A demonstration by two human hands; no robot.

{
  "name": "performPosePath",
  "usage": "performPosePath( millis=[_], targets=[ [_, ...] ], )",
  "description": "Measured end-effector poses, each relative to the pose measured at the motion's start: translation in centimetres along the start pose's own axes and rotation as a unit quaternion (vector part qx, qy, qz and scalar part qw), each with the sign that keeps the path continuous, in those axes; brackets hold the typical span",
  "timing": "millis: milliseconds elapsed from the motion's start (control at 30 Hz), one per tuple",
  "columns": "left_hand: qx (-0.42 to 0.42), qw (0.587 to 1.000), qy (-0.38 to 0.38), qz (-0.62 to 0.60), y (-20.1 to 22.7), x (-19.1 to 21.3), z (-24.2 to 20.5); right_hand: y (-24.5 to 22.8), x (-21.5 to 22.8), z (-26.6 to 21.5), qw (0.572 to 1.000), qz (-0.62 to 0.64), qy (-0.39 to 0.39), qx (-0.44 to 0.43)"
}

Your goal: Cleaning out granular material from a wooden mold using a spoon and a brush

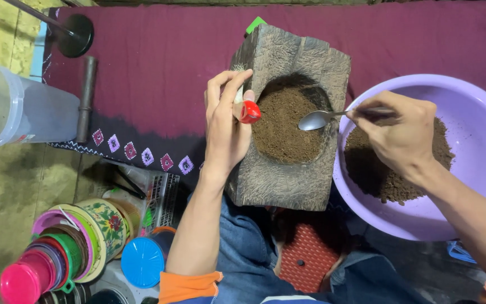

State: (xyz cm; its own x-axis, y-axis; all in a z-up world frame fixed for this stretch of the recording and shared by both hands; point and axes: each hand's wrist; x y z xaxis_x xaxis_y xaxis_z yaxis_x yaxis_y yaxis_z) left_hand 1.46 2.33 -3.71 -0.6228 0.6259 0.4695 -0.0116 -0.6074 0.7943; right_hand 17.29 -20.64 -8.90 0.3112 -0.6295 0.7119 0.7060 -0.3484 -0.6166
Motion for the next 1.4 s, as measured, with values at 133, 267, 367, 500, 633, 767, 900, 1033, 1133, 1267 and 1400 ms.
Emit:
performPosePath(
  millis=[133, 267, 367, 500, 633, 767, 900, 1033, 1133, 1267, 1400],
  targets=[
    [0.002, 1.000, 0.002, 0.003, -0.1, -0.2, 0.1, -0.5, 0.5, 0.2, 0.968, -0.240, -0.035, 0.058],
    [-0.011, 1.000, 0.004, 0.003, -0.3, -0.3, -0.1, -2.5, 0.0, 1.2, 0.871, -0.422, -0.245, 0.066],
    [0.010, 1.000, 0.007, -0.020, -0.6, -0.4, -0.1, -2.1, -2.4, 1.4, 0.863, -0.389, -0.318, 0.042],
    [0.036, 0.998, 0.013, -0.045, -0.7, -0.4, -0.2, -2.0, -3.4, 1.2, 0.886, -0.335, -0.320, 0.015],
    [0.040, 0.998, 0.010, -0.036, -0.5, -0.6, -0.2, -2.8, -4.7, 1.7, 0.884, -0.352, -0.306, 0.040],
    [0.050, 0.998, 0.013, -0.034, -0.3, -0.6, -0.2, -2.5, -6.5, 2.1, 0.892, -0.348, -0.246, 0.153],
    [0.046, 0.998, 0.013, -0.037, -0.1, -0.4, -0.1, -2.5, -6.7, 3.0, 0.864, -0.378, -0.259, 0.210],
    [0.045, 0.998, 0.010, -0.033, -0.2, -0.4, 0.0, 0.6, -9.1, 2.5, 0.841, -0.435, -0.190, 0.260],
    [0.041, 0.998, 0.015, -0.035, -0.7, -0.4, -0.2, 0.1, -7.9, 1.9, 0.843, -0.420, -0.237, 0.239],
    [0.036, 0.999, 0.006, -0.037, -0.8, -0.1, 0.0, -1.3, -5.7, 1.8, 0.805, -0.435, -0.325, 0.240],
    [0.035, 0.998, -0.002, -0.045, -0.3, 0.2, 0.1, -1.7, -5.1, 1.4, 0.776, -0.458, -0.347, 0.260]
  ],
)
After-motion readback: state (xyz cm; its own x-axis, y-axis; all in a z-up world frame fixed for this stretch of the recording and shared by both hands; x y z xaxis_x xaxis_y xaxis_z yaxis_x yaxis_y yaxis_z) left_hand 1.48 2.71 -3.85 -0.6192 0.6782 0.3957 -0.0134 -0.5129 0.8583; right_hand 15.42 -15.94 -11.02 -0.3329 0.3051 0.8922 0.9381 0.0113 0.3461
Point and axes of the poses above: each hand's wrist, its own z-axis towards the middle knuckle, its own x-axis out of the back of the hand, y = z × x, and after that the axes turned 13 degrees about -z, right-handed
